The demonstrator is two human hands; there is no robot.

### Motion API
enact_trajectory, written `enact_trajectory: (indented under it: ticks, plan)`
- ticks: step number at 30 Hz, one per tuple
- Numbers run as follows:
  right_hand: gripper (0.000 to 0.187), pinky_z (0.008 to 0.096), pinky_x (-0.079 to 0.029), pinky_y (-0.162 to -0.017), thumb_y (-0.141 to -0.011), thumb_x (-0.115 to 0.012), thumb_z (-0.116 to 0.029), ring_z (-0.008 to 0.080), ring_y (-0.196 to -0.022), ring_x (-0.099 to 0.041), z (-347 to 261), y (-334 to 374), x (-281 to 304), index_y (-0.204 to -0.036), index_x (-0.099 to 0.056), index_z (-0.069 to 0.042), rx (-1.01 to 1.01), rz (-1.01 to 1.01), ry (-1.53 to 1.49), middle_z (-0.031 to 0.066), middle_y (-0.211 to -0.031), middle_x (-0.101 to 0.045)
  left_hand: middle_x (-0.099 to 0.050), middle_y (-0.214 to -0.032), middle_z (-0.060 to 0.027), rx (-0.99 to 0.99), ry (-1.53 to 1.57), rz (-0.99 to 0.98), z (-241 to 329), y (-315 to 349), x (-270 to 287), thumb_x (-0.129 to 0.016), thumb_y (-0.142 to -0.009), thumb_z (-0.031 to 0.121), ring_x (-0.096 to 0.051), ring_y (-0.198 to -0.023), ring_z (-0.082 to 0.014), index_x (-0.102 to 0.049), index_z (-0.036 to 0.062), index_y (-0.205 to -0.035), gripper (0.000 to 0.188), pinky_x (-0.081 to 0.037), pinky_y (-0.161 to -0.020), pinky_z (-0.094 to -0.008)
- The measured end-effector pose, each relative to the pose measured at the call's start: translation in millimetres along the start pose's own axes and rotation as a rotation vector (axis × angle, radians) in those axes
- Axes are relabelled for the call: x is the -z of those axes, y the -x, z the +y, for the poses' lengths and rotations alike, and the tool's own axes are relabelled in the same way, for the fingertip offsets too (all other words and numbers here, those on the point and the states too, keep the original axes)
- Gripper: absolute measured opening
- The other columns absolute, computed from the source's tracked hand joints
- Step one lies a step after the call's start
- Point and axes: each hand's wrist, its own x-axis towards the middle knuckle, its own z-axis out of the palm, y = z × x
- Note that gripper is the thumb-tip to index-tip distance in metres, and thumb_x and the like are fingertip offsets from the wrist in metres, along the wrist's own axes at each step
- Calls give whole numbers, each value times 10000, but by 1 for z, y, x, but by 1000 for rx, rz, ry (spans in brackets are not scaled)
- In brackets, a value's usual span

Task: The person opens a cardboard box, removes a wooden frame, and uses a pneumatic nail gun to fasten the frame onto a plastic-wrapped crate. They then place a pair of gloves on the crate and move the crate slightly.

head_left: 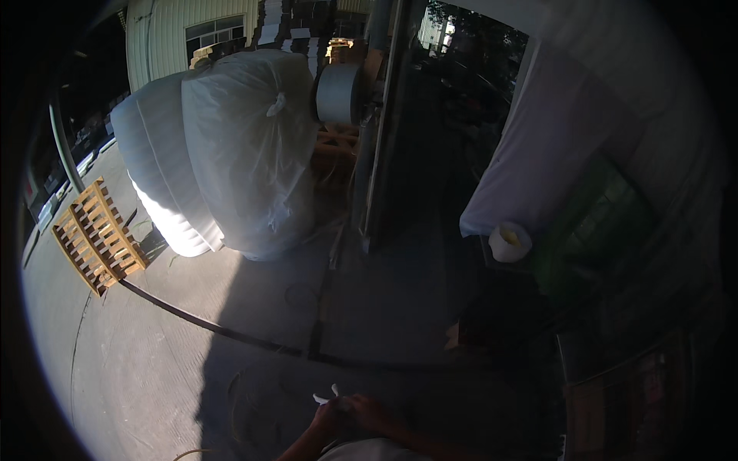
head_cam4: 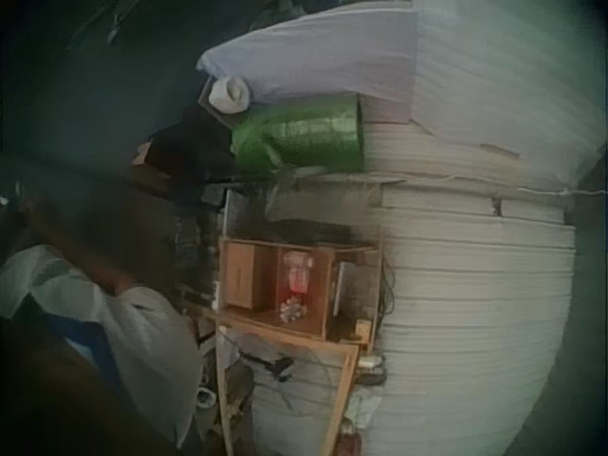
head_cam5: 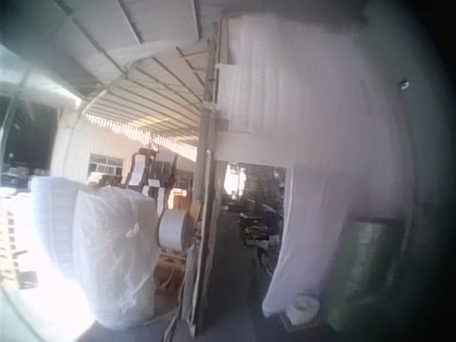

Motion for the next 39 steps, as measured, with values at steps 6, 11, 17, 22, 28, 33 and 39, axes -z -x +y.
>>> enact_trajectory:
  ticks: [6, 11, 17, 22, 28, 33, 39]
  plan:
    - [321, 416, -529, -804, -889, -603, -219, 309, -874, -670, 66, -3, 44, -1134, -633, -13, -29, 84, 37, 167, -1008, -672, -620, -1232, -233, -211, -1344, -73, 50, -17, -84, -544, -943, 354, -638, -1084, -364, -482, -17, -1290, 511, -530, -885, -429]
    - [408, 344, -507, -764, -850, -688, -254, 181, -823, -646, 191, -17, 80, -1162, -649, 5, -486, 147, -546, 120, -962, -698, -535, -1285, -319, -182, -667, -379, 25, -94, -112, -445, -990, 391, -604, -1097, -461, -442, -65, -1281, 540, -552, -840, -481]
    - [346, 298, -490, -740, -828, -725, -193, 139, -830, -631, 308, 7, 179, -1096, -680, 21, -684, 443, -1050, 59, -925, -683, -652, -1038, -240, 85, -184, 315, 27, -133, -108, -501, -964, 293, -698, -841, -356, -509, -60, -1159, 404, -571, -667, -406]
    - [283, 282, -491, -585, -820, -713, -206, 131, -682, -616, 364, -7, 277, -1030, -680, -19, -795, 771, -1166, 42, -841, -666, -641, -1049, -314, 274, -266, 406, 16, -138, -34, -499, -956, 272, -682, -804, -449, -475, -69, -1183, 409, -568, -634, -482]
    - [299, 295, -524, -621, -838, -679, -248, 145, -790, -644, 438, -34, 362, -1077, -660, -70, -1005, 1033, -1169, 34, -914, -672, -650, -1010, -298, 512, -597, 437, 25, -166, 9, -500, -946, 248, -686, -768, -423, -493, -62, -1145, 369, -562, -597, -467]
    - [344, 274, -515, -568, -848, -663, -223, 158, -801, -641, 465, -45, 477, -1146, -635, -54, -826, 1441, -979, 58, -978, -658, -657, -977, -284, 448, -623, 399, 77, -245, 0, -501, -937, 228, -690, -737, -402, -509, -57, -1114, 336, -557, -567, -455]
    - [359, 265, -528, -656, -903, -636, -192, 130, -894, -635, 498, -57, 648, -1218, -602, -23, -454, 1656, -456, 57, -1061, -659, -670, -921, -199, 126, -507, 479, 167, -332, -65, -520, -936, 248, -691, -665, -296, -534, -45, -1122, 348, -535, -541, -368]
